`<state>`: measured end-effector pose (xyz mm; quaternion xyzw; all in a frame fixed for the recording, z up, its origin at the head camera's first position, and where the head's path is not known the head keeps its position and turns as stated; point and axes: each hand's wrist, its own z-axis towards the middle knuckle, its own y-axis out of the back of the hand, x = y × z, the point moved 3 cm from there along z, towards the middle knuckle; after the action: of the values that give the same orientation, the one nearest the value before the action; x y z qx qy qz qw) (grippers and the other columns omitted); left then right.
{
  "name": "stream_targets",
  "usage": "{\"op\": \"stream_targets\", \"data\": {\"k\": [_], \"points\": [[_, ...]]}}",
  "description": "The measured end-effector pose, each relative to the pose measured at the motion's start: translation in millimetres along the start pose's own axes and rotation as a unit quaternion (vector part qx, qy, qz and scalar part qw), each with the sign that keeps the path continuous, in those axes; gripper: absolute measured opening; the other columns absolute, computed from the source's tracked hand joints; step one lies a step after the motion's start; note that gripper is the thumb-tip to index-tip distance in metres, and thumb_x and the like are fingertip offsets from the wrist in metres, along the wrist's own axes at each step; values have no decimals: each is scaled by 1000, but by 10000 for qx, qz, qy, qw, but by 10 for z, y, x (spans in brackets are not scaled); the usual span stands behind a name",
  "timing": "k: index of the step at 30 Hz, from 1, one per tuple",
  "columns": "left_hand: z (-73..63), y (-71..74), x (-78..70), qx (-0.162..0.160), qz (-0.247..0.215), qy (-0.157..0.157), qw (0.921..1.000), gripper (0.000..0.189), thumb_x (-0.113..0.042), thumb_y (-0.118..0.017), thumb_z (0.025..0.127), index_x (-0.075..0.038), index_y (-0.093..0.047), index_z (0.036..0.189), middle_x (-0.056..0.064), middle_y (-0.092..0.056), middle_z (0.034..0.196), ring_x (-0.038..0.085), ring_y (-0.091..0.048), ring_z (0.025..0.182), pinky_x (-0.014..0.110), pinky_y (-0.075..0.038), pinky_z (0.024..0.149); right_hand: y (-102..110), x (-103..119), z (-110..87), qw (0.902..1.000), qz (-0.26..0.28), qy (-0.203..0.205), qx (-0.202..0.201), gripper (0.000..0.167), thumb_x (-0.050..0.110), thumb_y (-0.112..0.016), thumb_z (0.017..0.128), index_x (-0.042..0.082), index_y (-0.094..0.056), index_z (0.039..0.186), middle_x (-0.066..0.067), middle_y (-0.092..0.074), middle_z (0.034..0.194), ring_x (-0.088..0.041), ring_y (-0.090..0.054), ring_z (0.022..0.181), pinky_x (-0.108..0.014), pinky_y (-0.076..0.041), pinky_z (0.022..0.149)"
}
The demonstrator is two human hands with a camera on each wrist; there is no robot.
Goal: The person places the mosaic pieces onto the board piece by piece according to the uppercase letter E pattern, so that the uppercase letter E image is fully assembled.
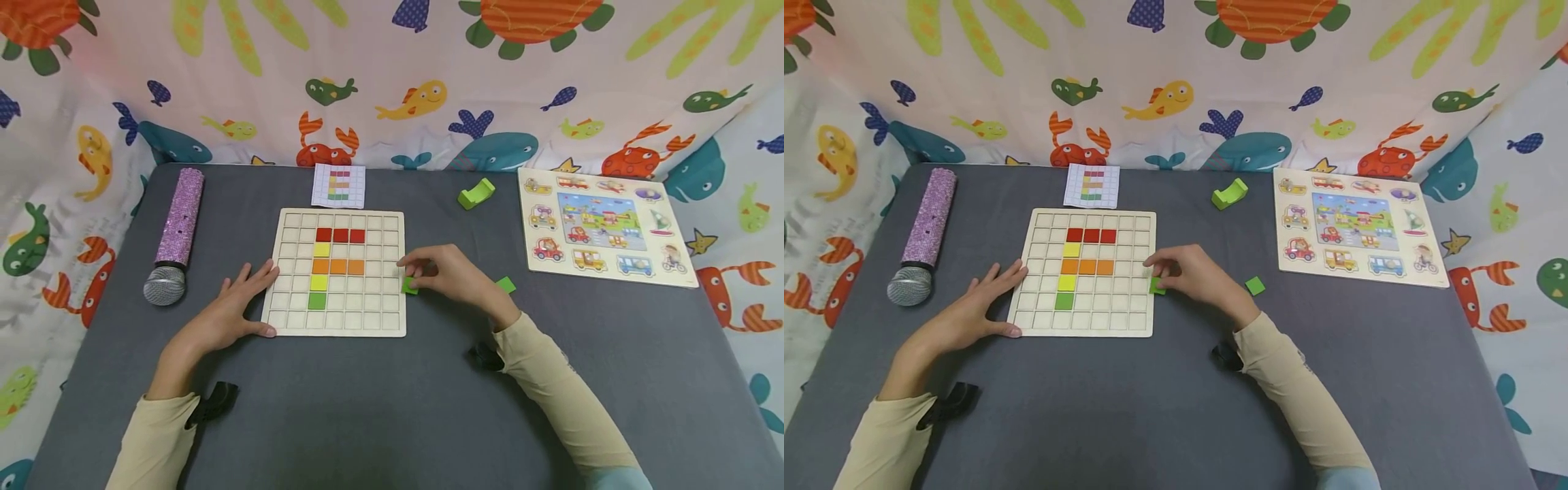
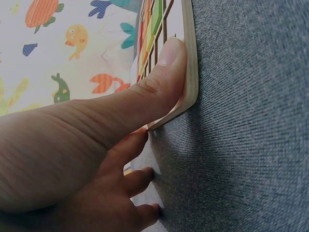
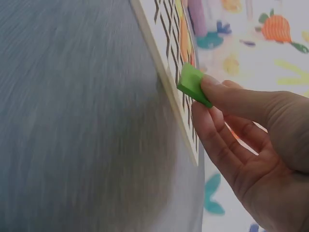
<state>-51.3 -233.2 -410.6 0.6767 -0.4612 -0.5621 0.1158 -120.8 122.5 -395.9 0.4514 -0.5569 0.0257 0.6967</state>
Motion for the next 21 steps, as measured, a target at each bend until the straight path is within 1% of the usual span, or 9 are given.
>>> {"op": "stream_targets", "data": {"k": [3, 13, 17, 21], "points": [[5, -4, -9, -6, 0, -1, 10000, 105, -17, -85, 73, -4, -22, 155, 17, -9, 163, 46, 9, 146, 65, 10, 112, -127, 85, 111, 9999, 44, 136, 22, 31, 1, -75, 84, 1, -70, 115, -4, -68, 90, -13, -61, 83, -32, -55, 73], [20, 12, -22, -26, -2, -70, 10000, 104, -17, -84, 74, -4, -21, 156, 17, -8, 163, 46, 9, 146, 65, 9, 112, -518, 319, 463, 9980, 395, 463, 176, 28, 3, -77, 83, 1, -71, 111, -4, -69, 90, -10, -60, 82, -24, -54, 77], [20, 9, -30, -32, -2, -91, 10000, 104, -17, -84, 73, -3, -21, 155, 18, -9, 163, 47, 8, 146, 66, 9, 112, -655, 399, 568, 9969, 570, 466, 274, 27, 3, -76, 84, 1, -71, 111, -4, -69, 91, -10, -59, 82, -22, -54, 77], [13, 3, -37, -23, -6, -79, 10000, 104, -17, -84, 73, -2, -22, 155, 19, -9, 162, 48, 8, 146, 67, 9, 112, -765, 442, 637, 9969, 564, 398, 380, 26, 3, -75, 84, 0, -71, 110, -5, -69, 92, -10, -60, 82, -19, -53, 76]]}}
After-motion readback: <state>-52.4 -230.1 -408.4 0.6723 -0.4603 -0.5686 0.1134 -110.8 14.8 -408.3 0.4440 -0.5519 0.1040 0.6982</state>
